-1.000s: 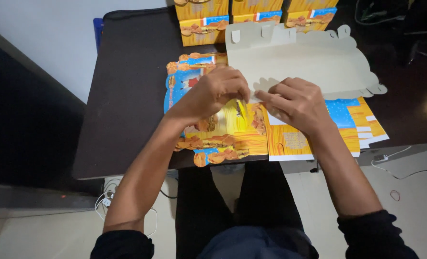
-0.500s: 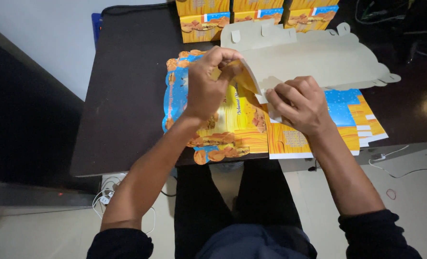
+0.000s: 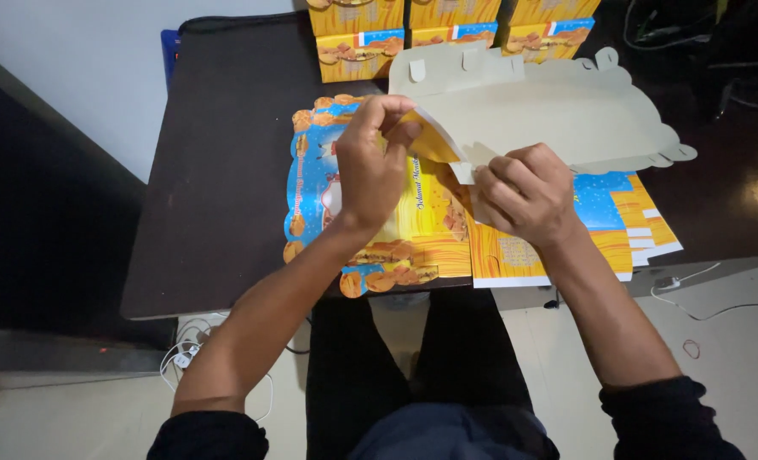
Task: Folding a flat cardboard template into a finished packaging box
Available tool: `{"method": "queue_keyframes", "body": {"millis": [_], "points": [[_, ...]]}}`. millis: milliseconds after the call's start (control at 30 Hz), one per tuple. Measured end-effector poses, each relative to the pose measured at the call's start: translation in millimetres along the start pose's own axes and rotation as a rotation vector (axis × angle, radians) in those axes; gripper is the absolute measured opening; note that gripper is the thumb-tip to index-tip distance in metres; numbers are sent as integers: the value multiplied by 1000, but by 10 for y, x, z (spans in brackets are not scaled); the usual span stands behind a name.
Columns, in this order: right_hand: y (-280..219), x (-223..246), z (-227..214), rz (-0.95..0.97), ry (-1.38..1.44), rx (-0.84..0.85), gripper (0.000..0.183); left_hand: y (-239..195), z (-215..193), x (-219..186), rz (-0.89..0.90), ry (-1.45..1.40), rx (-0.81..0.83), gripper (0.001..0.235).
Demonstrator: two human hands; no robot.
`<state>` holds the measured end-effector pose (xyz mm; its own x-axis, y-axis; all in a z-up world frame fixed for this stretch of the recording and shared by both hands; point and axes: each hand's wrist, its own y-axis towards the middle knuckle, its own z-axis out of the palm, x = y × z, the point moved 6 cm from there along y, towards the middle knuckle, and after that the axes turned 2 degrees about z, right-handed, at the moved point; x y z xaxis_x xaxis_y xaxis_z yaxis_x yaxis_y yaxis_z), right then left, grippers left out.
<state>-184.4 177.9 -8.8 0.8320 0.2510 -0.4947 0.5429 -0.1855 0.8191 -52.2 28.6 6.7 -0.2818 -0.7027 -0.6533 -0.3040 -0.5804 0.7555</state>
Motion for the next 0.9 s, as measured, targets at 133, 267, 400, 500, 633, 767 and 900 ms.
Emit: {"method": "queue_keyframes", "body": {"millis": [133,267,400,500,633,767,900], "points": [[-25,6,10,-15,30,16,7,-45,5,13,-22,64,-26,5],[-62,25,33,-78,26,51,13,-76,0,8,-39,92,-34,8],[-40,23,34,-78,21,47,12,-61,21,41,-23,97,-10,9],[72,15,28,-14,37,92,12,-33,74,91,33,17,73,11],[81,16,42,43,111,159,16,-72,190,111,193,156,297,23],[-6,24,48,67,103,214,26,-105,217,246,344,365,390,38],[43,-33,5,107,117,108,18,-4,30,302,256,281,327,30]]}}
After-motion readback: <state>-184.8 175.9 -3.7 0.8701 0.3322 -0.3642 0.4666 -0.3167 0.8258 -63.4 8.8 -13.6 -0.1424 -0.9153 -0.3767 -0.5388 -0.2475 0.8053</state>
